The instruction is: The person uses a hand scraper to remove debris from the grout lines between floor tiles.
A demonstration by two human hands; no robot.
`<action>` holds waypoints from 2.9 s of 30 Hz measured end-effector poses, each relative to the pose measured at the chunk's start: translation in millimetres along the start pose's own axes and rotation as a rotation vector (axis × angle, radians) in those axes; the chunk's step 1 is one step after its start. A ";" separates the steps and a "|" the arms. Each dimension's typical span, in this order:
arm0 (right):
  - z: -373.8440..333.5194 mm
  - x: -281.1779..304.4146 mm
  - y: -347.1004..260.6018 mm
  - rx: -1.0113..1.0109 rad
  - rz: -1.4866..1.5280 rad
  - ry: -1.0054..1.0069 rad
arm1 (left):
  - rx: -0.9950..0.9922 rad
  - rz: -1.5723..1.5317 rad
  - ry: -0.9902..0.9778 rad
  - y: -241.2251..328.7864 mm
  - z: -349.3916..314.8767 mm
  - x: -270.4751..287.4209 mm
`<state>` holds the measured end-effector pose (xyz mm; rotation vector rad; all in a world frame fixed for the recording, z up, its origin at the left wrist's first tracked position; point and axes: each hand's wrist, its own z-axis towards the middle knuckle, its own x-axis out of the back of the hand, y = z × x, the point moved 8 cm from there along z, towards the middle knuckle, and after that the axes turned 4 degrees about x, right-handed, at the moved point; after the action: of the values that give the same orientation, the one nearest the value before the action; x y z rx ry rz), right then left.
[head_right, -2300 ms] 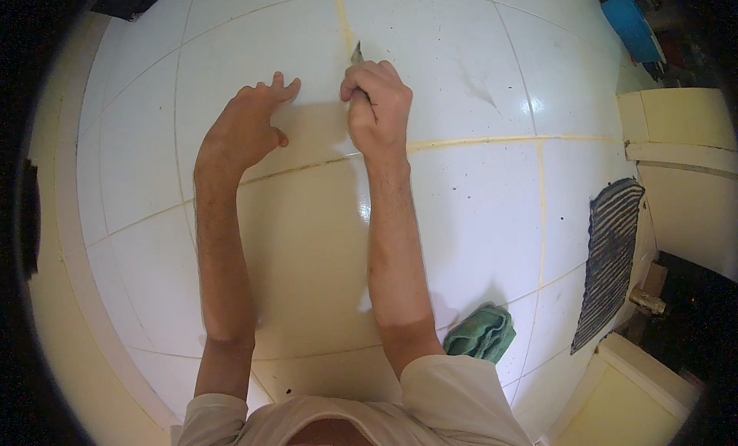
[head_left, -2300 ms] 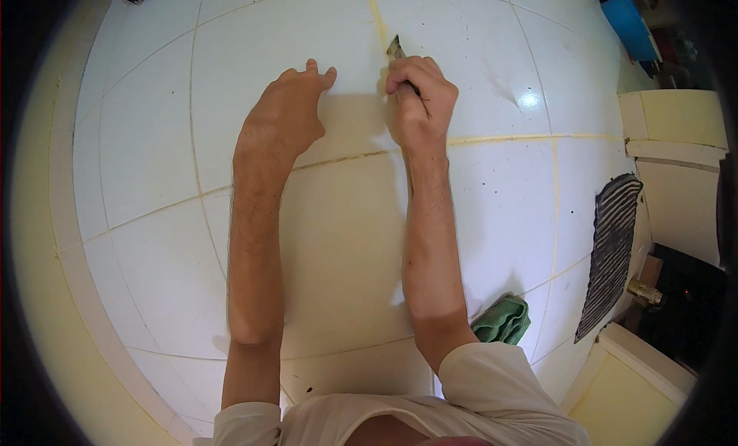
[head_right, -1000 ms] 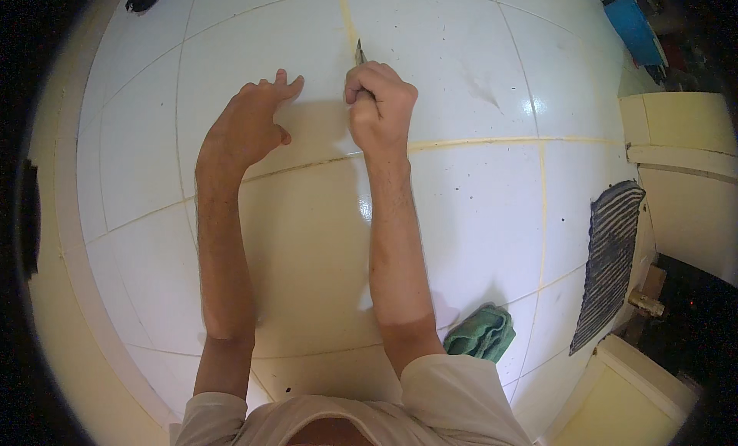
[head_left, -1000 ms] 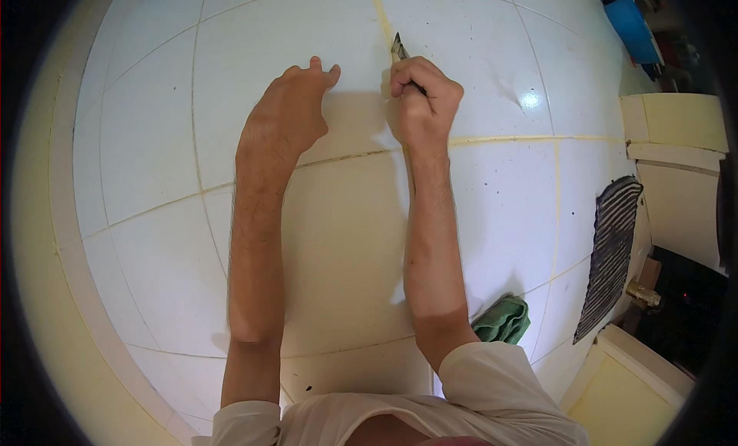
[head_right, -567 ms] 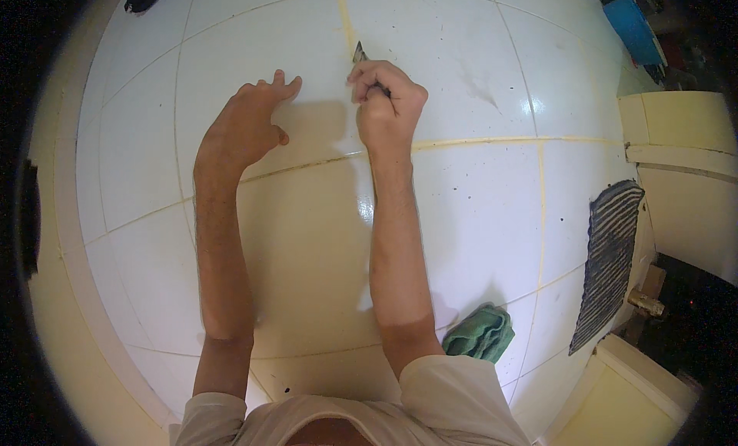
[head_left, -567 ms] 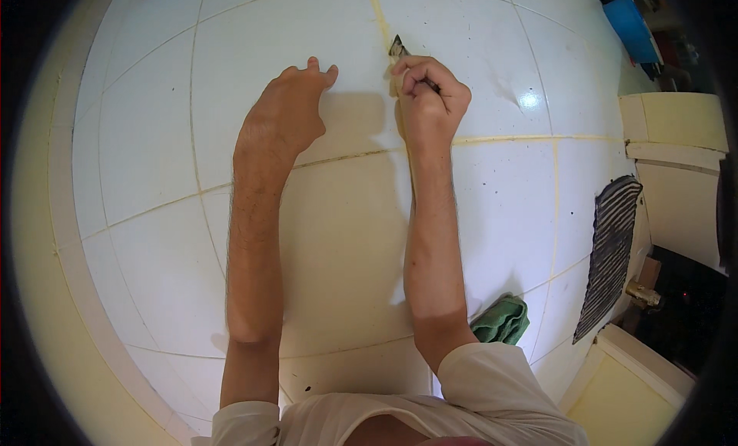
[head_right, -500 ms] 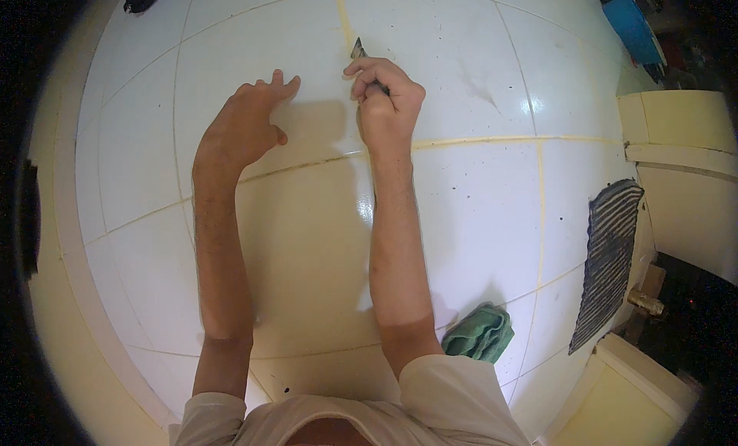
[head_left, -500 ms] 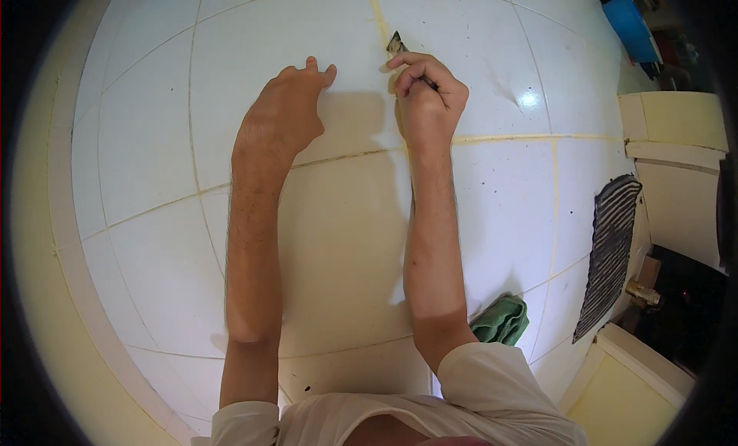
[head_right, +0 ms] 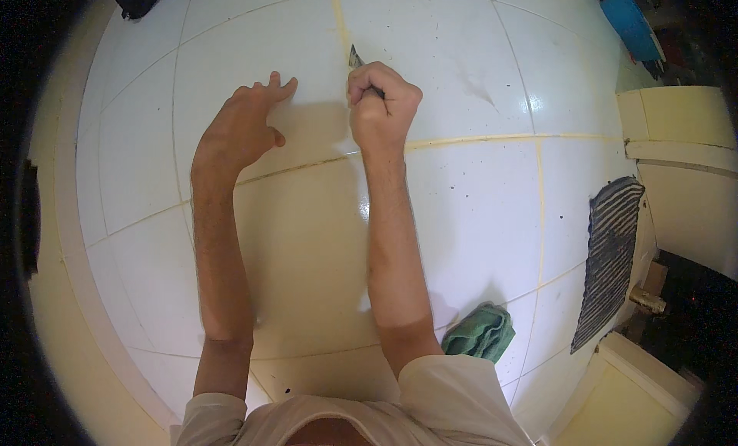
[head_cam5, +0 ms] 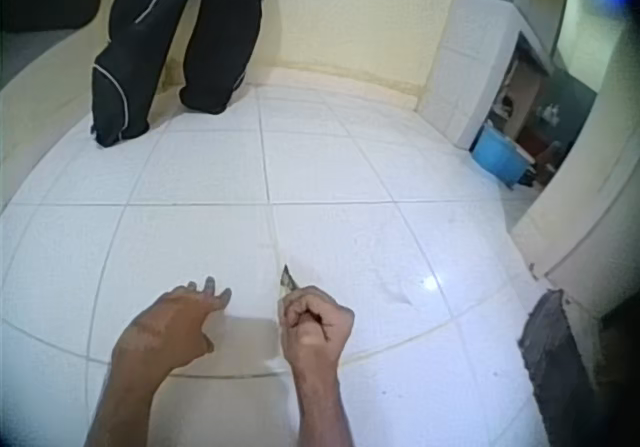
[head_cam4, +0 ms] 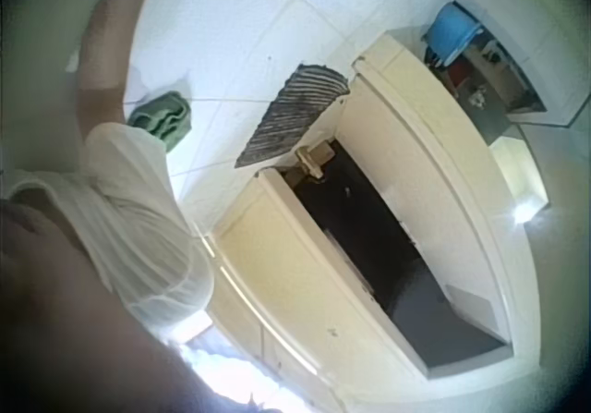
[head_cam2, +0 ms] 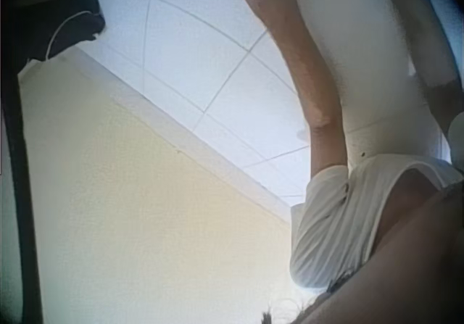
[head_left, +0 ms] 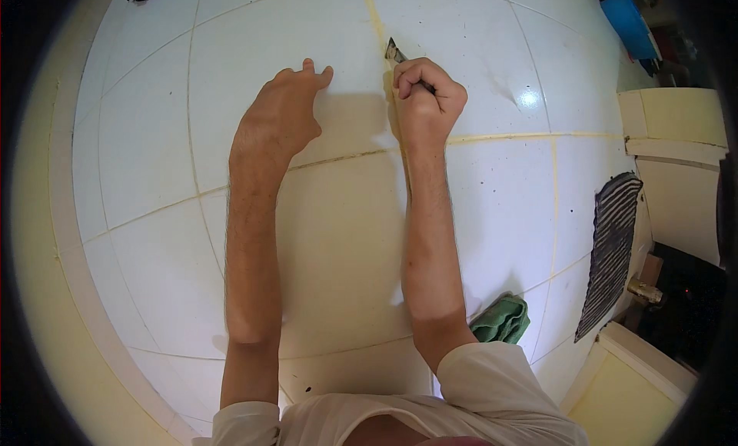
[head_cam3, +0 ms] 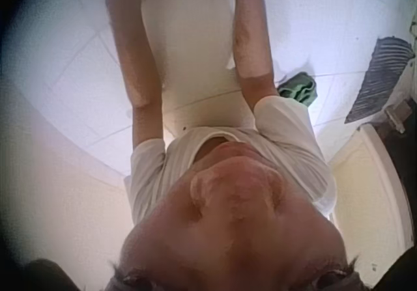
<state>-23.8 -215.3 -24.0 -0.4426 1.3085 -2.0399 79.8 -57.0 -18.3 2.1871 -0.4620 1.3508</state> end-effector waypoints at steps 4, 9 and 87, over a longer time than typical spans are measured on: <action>2.9 -6.5 7.6 -0.028 0.001 0.046 | 0.003 -0.016 0.006 -1.3 -0.4 -1.4; 0.7 -4.9 -2.1 0.079 -0.133 -0.045 | 0.018 -0.026 0.012 -4.0 0.2 -2.1; 2.4 -1.2 8.5 -0.003 -0.112 0.005 | -0.002 -0.034 0.017 -0.8 -0.2 -1.4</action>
<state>-18.5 -218.4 -30.5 -0.5227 1.3170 -2.1319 79.5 -56.2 -19.7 2.1705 -0.4181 1.3490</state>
